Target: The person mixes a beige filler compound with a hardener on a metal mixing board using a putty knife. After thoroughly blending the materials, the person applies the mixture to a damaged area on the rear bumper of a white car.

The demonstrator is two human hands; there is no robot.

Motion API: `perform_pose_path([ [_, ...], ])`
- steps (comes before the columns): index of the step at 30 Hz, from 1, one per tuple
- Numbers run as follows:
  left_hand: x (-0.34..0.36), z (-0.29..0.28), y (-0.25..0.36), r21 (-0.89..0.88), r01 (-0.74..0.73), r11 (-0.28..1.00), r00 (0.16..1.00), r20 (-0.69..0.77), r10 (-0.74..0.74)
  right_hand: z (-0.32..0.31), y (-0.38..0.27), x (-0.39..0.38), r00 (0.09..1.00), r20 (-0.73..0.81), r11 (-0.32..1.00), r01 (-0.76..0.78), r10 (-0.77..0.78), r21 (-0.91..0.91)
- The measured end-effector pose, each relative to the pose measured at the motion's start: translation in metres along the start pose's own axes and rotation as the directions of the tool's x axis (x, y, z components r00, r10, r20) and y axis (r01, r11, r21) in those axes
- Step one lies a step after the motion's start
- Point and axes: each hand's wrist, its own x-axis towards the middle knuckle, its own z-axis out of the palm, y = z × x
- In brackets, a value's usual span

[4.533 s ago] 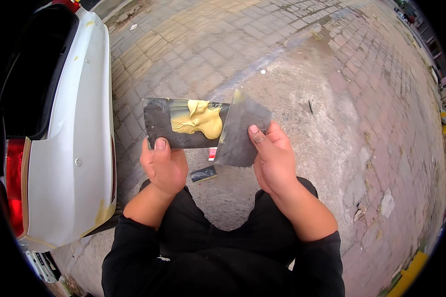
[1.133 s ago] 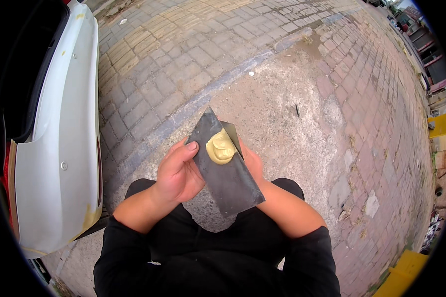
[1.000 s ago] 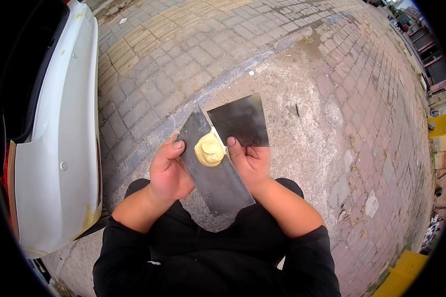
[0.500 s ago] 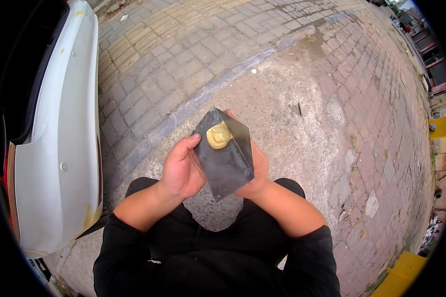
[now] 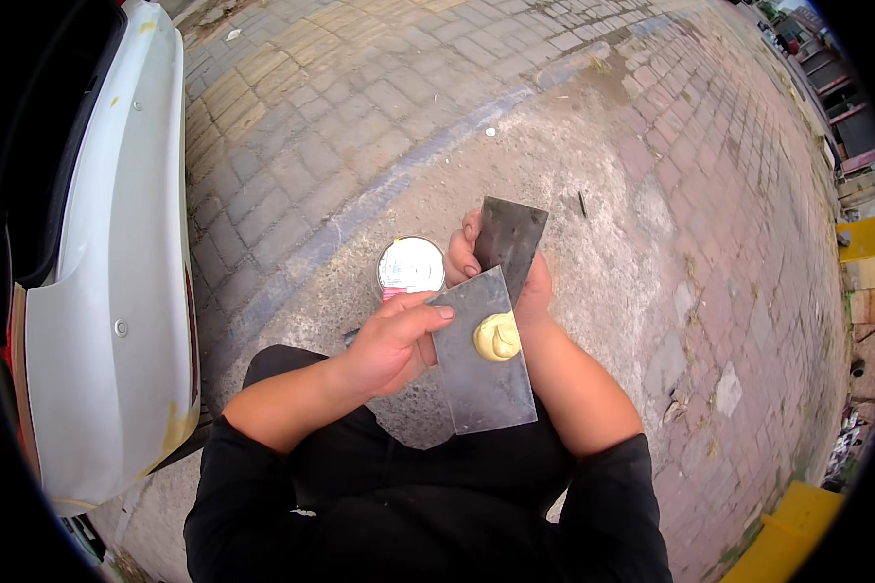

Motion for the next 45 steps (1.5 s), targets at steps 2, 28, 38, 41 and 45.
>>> perform_pose_path([
  [2,-0.001,0.006,-0.001,-0.030,-0.105,0.994,0.994,0.035,0.106,0.004,0.003,-0.005,0.992,0.099,0.996,-0.084,0.081,0.028],
  [28,-0.023,0.000,0.041,0.763,-0.598,0.244,0.461,0.078,0.884,0.061,-0.029,-0.014,0.689,0.646,-0.395,0.521,-0.329,-0.757],
  [38,-0.026,0.007,0.035,0.752,-0.610,0.250,0.463,0.083,0.883,0.058,-0.019,-0.011,0.639,0.739,-0.462,0.601,-0.212,-0.652],
  [41,-0.031,0.006,0.034,0.798,-0.555,0.233,0.502,0.098,0.860,0.059,-0.017,-0.013,0.633,0.733,-0.466,0.585,-0.249,-0.664],
  [45,-0.024,0.007,0.028,0.771,-0.605,0.197,0.427,0.106,0.898,0.059,-0.009,-0.011,0.685,0.690,-0.445,0.556,-0.232,-0.702],
])
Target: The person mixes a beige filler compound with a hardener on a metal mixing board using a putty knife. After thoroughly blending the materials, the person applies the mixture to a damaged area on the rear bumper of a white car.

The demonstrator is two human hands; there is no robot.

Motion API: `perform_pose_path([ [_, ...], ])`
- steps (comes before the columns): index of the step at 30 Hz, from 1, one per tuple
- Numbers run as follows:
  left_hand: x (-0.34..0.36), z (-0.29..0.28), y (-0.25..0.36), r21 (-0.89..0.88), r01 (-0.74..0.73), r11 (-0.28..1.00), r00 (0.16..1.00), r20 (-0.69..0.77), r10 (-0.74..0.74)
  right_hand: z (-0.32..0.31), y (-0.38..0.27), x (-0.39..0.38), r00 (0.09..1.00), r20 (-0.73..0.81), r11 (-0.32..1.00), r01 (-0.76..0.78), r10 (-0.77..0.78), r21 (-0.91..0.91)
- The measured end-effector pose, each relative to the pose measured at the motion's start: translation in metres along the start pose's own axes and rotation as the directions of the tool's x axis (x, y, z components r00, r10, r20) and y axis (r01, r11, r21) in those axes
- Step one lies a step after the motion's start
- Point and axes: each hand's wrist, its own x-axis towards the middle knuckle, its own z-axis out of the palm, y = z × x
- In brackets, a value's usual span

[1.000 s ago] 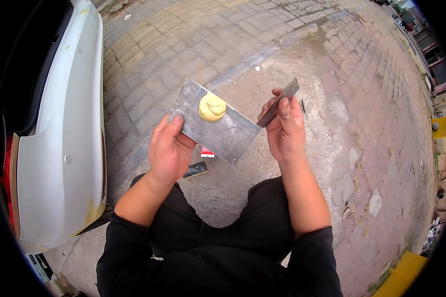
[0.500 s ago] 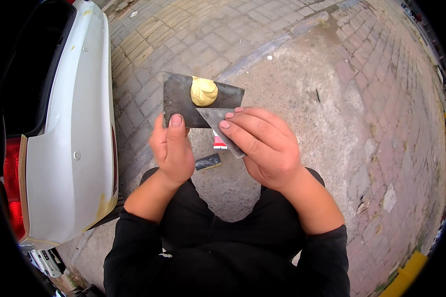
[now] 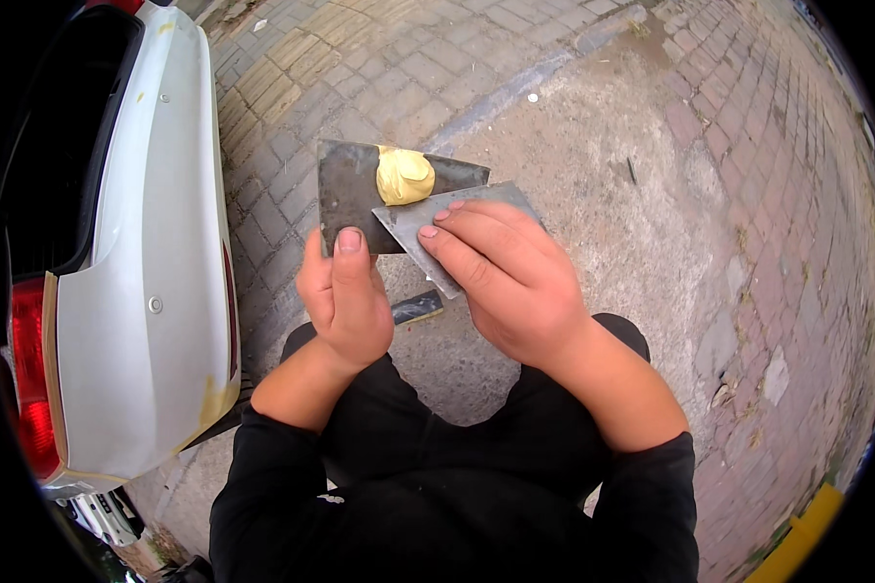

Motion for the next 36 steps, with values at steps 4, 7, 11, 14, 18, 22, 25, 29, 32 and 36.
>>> perform_pose_path([
  [4,0.005,0.005,0.003,-0.025,-0.012,1.000,1.000,-0.027,0.012,-0.002,-0.001,0.001,0.999,-0.028,0.996,-0.031,0.033,0.079],
  [7,0.001,-0.005,0.004,0.148,-0.059,0.987,0.997,0.053,0.051,0.000,-0.001,0.001,0.996,-0.077,0.995,-0.035,0.042,0.091],
  [11,0.000,-0.009,0.002,0.190,-0.039,0.981,0.997,0.079,0.025,-0.004,0.000,0.003,0.997,-0.062,0.997,-0.034,0.038,0.074],
  [14,0.002,-0.009,0.004,0.217,-0.080,0.973,0.993,0.101,0.059,-0.004,0.001,0.004,0.998,-0.046,0.997,-0.039,0.042,0.070],
  [18,0.002,-0.007,0.005,0.245,-0.075,0.967,0.994,0.101,0.051,-0.001,0.000,0.002,0.998,-0.052,0.991,-0.030,0.038,0.131],
  [22,-0.002,-0.006,0.004,0.253,-0.095,0.963,0.993,0.092,0.074,-0.005,-0.001,0.004,0.998,-0.060,0.997,-0.032,0.036,0.075],
  [25,0.001,-0.004,0.002,0.280,-0.128,0.951,0.991,0.076,0.111,-0.005,0.001,0.004,0.998,-0.041,0.993,-0.051,0.055,0.111],
  [29,-0.001,-0.003,0.000,0.263,-0.150,0.953,0.988,0.083,0.133,-0.005,-0.001,0.004,0.996,-0.044,0.992,-0.075,0.079,0.103],
  [32,0.002,-0.007,0.002,0.340,-0.216,0.915,0.973,0.148,0.175,-0.005,0.000,0.003,0.993,-0.090,0.993,-0.065,0.075,0.102],
  [36,-0.002,-0.006,0.002,0.382,-0.216,0.899,0.975,0.136,0.177,-0.002,0.003,0.002,0.995,-0.075,0.993,-0.053,0.061,0.104],
])
